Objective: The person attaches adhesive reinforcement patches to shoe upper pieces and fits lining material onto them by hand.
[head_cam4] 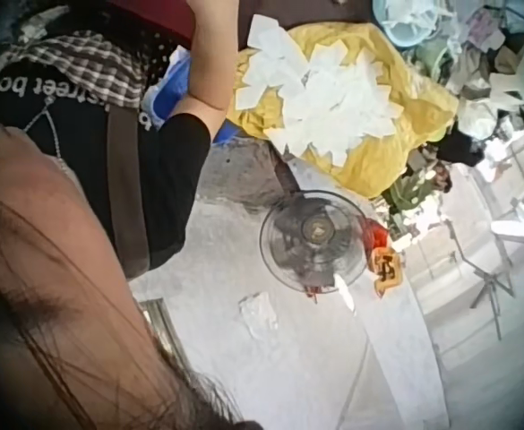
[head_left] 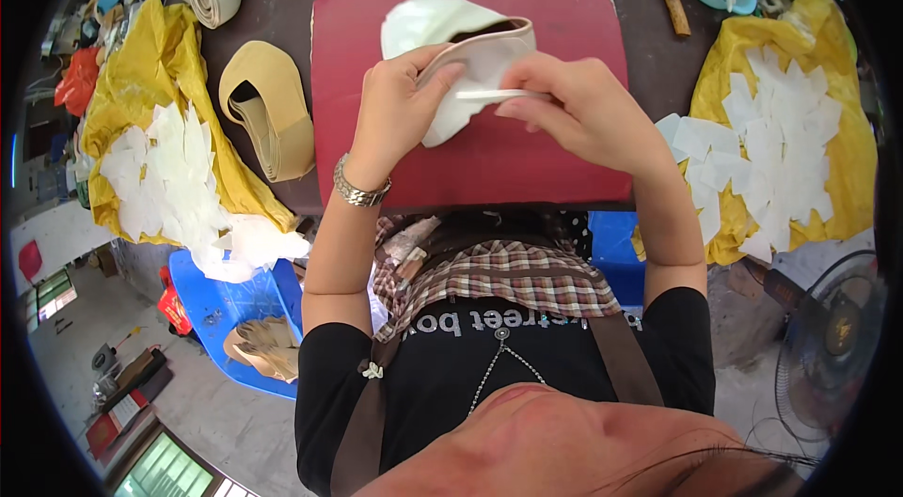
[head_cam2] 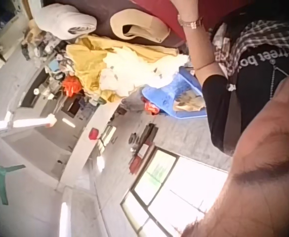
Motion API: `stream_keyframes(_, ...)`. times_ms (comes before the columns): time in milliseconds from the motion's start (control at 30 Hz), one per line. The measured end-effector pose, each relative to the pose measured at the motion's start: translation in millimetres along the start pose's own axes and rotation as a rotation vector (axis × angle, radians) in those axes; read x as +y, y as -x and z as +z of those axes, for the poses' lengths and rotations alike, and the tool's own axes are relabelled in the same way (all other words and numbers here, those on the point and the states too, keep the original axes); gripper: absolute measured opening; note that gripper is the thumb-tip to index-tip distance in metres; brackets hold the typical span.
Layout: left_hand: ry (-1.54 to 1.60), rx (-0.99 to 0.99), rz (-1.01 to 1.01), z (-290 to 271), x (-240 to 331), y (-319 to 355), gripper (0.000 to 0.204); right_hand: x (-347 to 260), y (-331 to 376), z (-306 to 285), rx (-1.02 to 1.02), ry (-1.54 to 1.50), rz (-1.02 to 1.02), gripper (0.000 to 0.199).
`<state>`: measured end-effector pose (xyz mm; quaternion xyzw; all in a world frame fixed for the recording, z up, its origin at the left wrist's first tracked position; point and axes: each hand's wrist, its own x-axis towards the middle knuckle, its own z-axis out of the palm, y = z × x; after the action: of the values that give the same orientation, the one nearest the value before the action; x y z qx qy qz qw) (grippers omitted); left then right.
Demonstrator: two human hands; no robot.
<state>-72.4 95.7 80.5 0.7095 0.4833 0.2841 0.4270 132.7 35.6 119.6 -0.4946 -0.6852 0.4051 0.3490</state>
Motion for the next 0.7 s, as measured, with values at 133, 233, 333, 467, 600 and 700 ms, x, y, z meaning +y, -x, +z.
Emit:
stream_keyframes(133, 0.261, -0.114, -0.013, 2.6, -9.7, 2.2, 0.031, 14.9, -38.9, 2.8, -0.086, 0.28, -0.173, 0.012)
stream_keyframes(233, 0.342, -0.191, -0.159, -1.3, -5.3, 5.8, 0.036, 20.3, -49.2, 2.3, -0.171, 0.184, -0.049, 0.013)
stream_keyframes(333, 0.289, -0.209, -0.149, -1.2, -2.9, 5.2, 0.041, 16.4, -54.7, -0.4, -0.203, 0.165, 0.05, 0.013)
stream_keyframes(467, 0.234, -0.211, -0.12, -0.5, -1.3, 4.1, 0.042, 21.9, -58.0, 2.0, -0.184, 0.208, -0.02, 0.014)
stream_keyframes(600, 0.194, -0.201, -0.101, 0.3, -1.4, 5.5, 0.037, 18.6, -61.2, 2.6, -0.206, 0.209, 0.058, 0.014)
stream_keyframes(700, 0.111, -0.119, -0.073, 6.6, -6.7, 6.8, 0.029, 21.1, -59.8, 5.5, -0.187, 0.227, 0.092, 0.014)
